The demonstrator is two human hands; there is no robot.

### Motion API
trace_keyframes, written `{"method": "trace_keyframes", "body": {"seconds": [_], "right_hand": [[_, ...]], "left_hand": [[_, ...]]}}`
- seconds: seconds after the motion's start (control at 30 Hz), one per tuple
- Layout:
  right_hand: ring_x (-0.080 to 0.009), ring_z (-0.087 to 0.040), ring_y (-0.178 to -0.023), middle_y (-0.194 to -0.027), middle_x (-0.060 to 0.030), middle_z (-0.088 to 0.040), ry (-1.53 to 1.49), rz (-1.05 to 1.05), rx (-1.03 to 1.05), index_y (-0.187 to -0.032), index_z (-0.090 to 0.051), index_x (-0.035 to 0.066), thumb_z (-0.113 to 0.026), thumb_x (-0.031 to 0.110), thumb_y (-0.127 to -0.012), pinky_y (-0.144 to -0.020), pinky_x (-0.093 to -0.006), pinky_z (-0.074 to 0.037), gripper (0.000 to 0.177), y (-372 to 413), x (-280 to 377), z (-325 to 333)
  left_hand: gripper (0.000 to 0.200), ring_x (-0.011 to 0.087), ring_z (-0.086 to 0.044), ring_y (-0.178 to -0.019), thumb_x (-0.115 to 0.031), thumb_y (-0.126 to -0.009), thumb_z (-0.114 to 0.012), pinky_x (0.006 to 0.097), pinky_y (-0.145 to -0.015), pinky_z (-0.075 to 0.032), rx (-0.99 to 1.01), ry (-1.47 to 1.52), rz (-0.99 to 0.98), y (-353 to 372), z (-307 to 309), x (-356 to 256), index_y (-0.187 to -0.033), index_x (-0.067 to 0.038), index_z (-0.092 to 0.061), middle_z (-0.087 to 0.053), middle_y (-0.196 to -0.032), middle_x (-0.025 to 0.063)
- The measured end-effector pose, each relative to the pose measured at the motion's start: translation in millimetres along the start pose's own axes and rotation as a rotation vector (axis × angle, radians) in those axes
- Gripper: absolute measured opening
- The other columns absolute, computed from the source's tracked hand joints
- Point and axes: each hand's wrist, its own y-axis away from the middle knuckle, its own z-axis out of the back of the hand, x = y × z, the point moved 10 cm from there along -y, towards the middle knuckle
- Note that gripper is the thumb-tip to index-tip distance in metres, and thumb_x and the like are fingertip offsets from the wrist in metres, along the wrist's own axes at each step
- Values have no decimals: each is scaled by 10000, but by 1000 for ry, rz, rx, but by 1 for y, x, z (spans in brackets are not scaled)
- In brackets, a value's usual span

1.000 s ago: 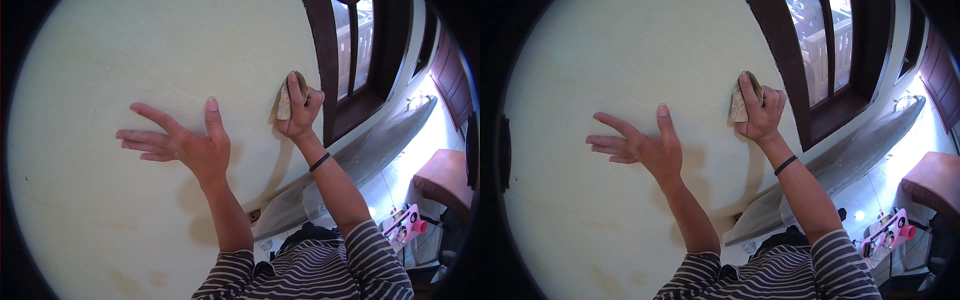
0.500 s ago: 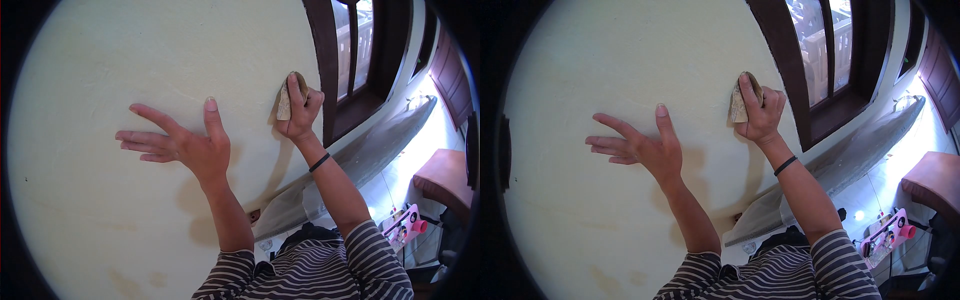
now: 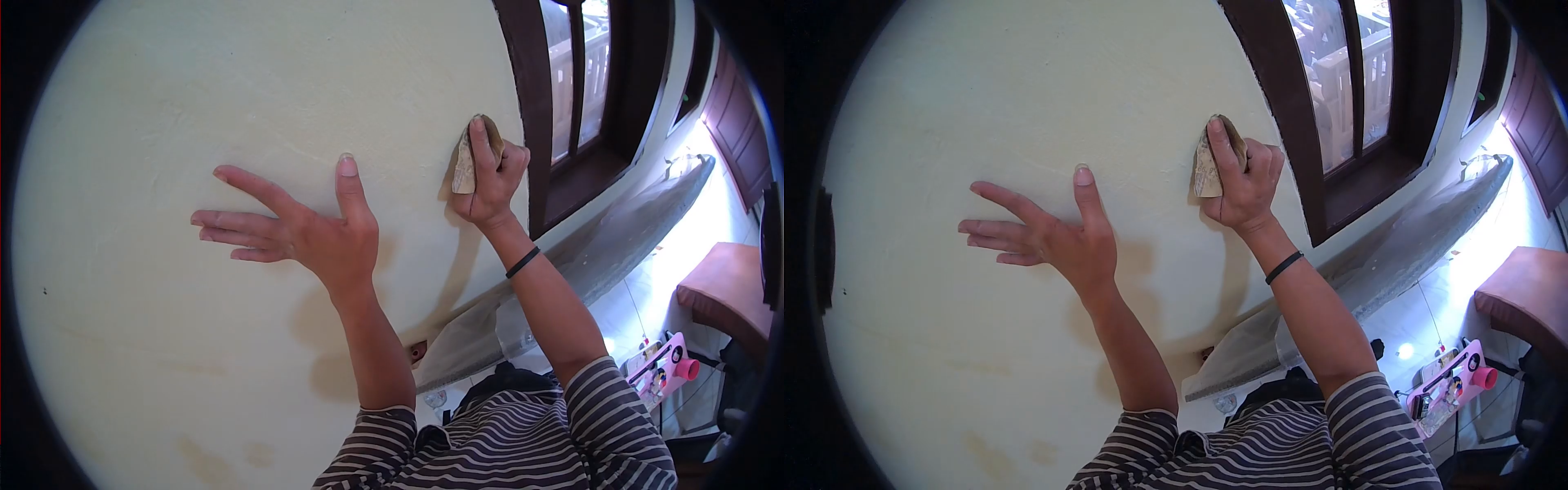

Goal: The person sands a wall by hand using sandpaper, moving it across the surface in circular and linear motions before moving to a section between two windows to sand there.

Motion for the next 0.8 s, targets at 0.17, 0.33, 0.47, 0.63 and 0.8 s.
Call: {"method": "trace_keyframes", "body": {"seconds": [0.17,0.33,0.47,0.63,0.8], "right_hand": [[-242,-478,-935,-1120,-87,-599,17,-12,-11,-1449,-582,10,-590,176,-832,-859,-380,-364,639,-1,0,1],[-265,-471,-878,-977,-85,-519,-17,-53,13,-1453,-600,62,-647,77,-736,-800,-399,-381,719,-6,3,3],[-275,-485,-793,-877,-78,-458,-137,35,122,-1430,-631,87,-670,56,-644,-709,-419,-384,788,-11,36,3],[-222,-470,-693,-800,-54,-416,-265,237,135,-1332,-678,12,-633,33,-739,-631,-365,-389,595,-39,90,-5],[-203,-476,-681,-779,-45,-432,-289,304,30,-1238,-702,-49,-644,33,-763,-606,-343,-390,485,-66,108,-7]], "left_hand": [[1167,622,196,-1489,-629,-869,-699,827,-1081,-11,3,22,-23,-1,0,-2,-1673,-81,-56,196,-1612,428],[999,597,78,-1527,-597,-891,-690,822,-1093,-18,-67,68,-130,-18,23,4,-1668,-167,-233,75,-1687,330],[762,473,-150,-1551,-519,-900,-686,726,-1153,-103,-248,58,-413,-68,60,-1,-1570,-223,-475,-204,-1693,212],[622,351,-388,-1478,-435,-874,-675,548,-1181,-223,-397,-18,-665,-91,77,-30,-1461,-240,-614,-470,-1582,129],[593,366,-435,-1453,-330,-868,-677,483,-1188,-312,-433,-7,-713,-84,80,-31,-1435,-161,-622,-527,-1538,135]]}}
